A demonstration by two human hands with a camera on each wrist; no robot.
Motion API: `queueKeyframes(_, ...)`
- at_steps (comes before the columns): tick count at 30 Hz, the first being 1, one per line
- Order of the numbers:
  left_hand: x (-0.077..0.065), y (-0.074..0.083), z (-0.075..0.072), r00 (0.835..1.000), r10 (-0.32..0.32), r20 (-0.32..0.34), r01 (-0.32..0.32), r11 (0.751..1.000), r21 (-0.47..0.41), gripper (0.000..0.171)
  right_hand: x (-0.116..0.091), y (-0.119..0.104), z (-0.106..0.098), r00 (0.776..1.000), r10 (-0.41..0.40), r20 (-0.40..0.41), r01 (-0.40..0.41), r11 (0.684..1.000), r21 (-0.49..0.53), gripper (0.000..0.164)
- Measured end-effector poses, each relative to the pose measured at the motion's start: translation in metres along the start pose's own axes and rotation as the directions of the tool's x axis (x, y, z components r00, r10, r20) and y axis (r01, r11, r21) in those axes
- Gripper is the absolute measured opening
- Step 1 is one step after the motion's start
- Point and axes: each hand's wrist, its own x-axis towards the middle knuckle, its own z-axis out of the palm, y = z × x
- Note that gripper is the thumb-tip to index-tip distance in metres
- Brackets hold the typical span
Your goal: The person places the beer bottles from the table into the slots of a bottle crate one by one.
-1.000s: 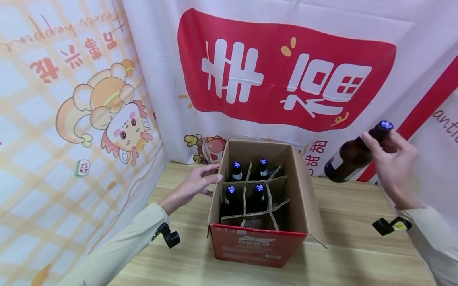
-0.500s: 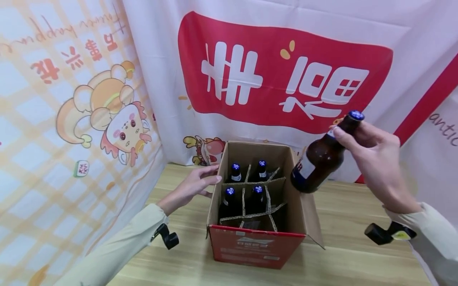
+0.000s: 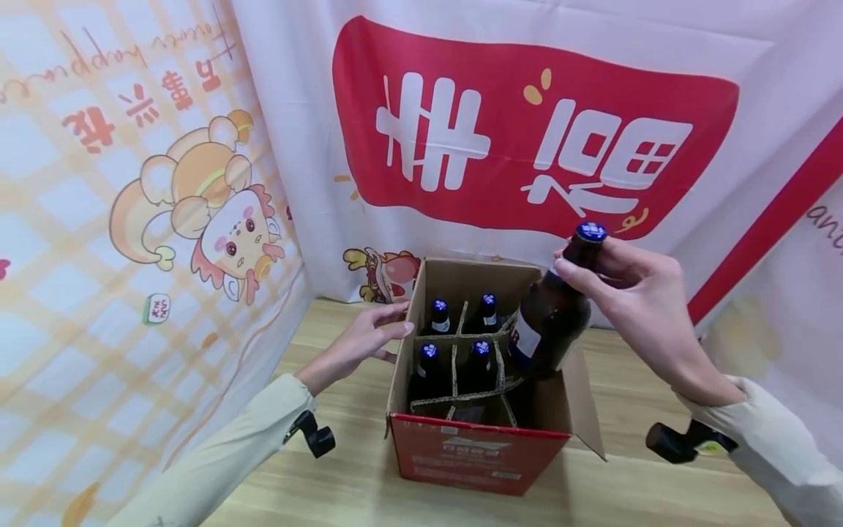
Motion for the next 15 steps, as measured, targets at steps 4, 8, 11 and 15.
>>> queueKeyframes(4,0.0,0.001,0.001,1.0,-0.005,-0.002,0.005,1.0,-0.021,0.066,0.001,0.003,0.015,0.995,-0.023,0.097,0.022,1.0,0.011,0.04)
queueKeyframes(8,-0.001,0.002,0.002,1.0,-0.008,-0.001,0.008,1.0,-0.03,0.066,0.0,0.006,0.03,0.976,-0.043,0.212,0.038,0.999,0.026,0.035)
queueKeyframes(11,-0.001,0.003,0.002,1.0,-0.009,-0.002,0.008,1.0,-0.03,0.067,-0.002,0.005,0.042,0.959,-0.031,0.282,0.027,0.999,0.02,0.028)
queueKeyframes(15,0.0,0.004,0.001,1.0,-0.008,-0.003,0.008,0.999,-0.031,0.066,-0.002,0.005,0.056,0.937,-0.015,0.35,0.016,1.0,0.0,0.027)
